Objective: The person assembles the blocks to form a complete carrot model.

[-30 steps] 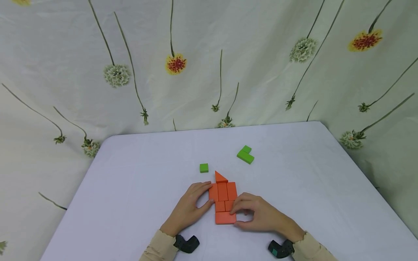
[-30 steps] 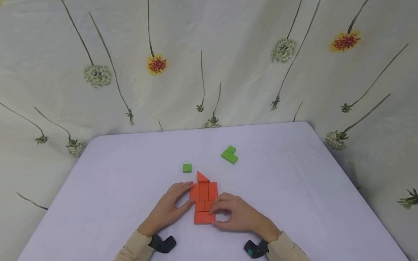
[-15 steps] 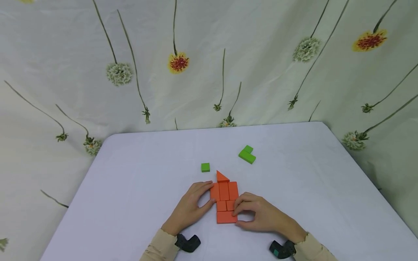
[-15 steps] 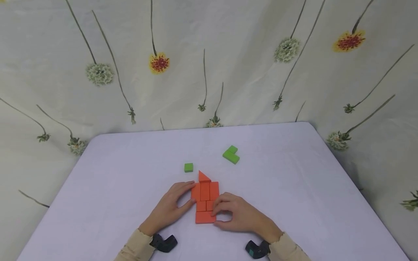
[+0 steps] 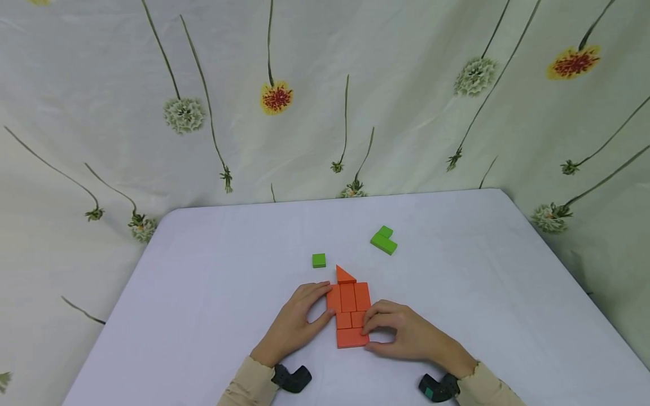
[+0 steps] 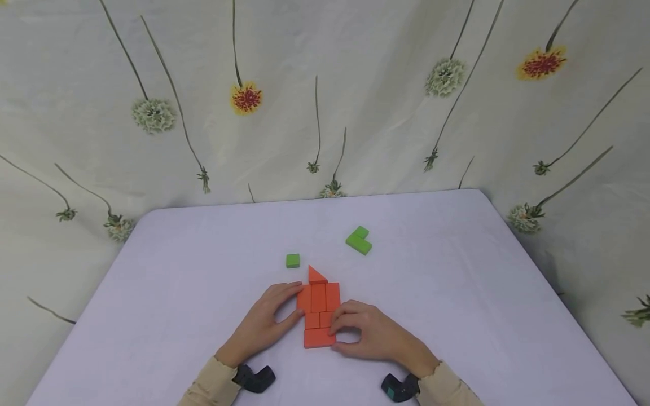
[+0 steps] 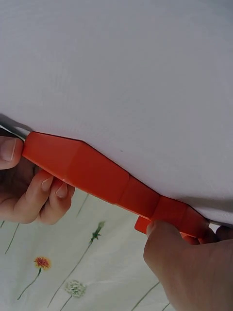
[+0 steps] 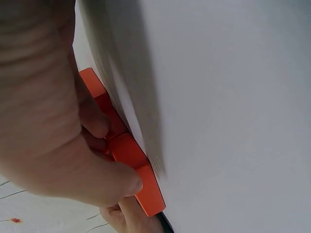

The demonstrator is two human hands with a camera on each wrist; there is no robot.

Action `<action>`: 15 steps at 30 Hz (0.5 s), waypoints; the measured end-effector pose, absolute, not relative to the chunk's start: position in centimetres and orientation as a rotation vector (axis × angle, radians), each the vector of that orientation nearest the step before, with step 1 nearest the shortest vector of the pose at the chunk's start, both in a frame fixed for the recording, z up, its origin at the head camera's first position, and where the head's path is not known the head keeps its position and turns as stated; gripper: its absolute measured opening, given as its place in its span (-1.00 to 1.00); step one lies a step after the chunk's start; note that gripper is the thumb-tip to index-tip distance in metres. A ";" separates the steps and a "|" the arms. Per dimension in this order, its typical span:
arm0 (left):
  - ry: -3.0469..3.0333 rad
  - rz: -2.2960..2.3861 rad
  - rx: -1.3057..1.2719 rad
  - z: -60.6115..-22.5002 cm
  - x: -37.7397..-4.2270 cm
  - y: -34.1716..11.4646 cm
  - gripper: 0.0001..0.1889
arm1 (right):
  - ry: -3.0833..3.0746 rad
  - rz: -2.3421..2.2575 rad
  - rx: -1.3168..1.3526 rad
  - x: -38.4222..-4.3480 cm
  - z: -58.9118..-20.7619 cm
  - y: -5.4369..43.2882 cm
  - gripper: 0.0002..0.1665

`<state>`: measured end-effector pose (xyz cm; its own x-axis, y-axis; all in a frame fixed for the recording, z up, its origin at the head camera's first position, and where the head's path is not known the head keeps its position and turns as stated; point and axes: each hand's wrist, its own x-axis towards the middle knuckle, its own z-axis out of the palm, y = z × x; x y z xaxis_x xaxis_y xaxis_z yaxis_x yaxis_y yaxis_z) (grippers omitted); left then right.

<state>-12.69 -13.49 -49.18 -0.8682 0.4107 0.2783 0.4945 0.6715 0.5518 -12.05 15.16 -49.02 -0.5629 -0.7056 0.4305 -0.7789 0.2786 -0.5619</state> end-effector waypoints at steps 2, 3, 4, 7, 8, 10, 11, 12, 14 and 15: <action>-2.753 -0.966 -0.747 -49.2 -12.7 -13.6 -0.43 | -2.439 1.168 1.411 -12.0 -49.0 15.0 -0.77; -2.753 -0.966 -0.746 -49.1 -12.7 -13.6 -0.43 | -2.444 1.179 1.405 -12.0 -48.9 15.0 -0.76; -2.753 -0.966 -0.745 -49.1 -12.6 -13.7 -0.43 | -2.442 1.188 1.403 -12.0 -48.9 15.0 -0.76; -2.745 -0.963 -0.747 -49.1 -12.6 -13.7 -0.42 | -2.413 1.215 1.398 -12.1 -48.8 14.8 -0.75; -2.742 -0.964 -0.746 -49.1 -12.6 -13.7 -0.42 | -2.406 1.229 1.390 -12.1 -48.8 14.8 -0.75; -2.736 -0.972 -0.748 -49.1 -12.6 -13.7 -0.43 | -2.383 1.262 1.370 -12.2 -48.7 14.9 -0.74; -2.733 -0.980 -0.750 -49.2 -12.6 -13.7 -0.43 | -2.378 1.281 1.354 -12.3 -48.6 14.9 -0.74; -2.733 -0.985 -0.750 -49.2 -12.6 -13.7 -0.43 | -2.374 1.296 1.335 -12.4 -48.6 14.9 -0.74; -2.732 -0.999 -0.751 -49.3 -12.7 -13.7 -0.43 | -2.364 1.320 1.299 -12.6 -48.5 14.9 -0.74; -2.733 -1.001 -0.752 -49.3 -12.7 -13.6 -0.43 | -2.361 1.331 1.277 -12.7 -48.4 14.8 -0.75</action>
<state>-12.67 -13.64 -49.29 -0.8662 0.4078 0.2887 0.4978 0.6547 0.5689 -12.75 14.85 -48.43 -0.6281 -0.6039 0.4907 -0.7324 0.2460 -0.6348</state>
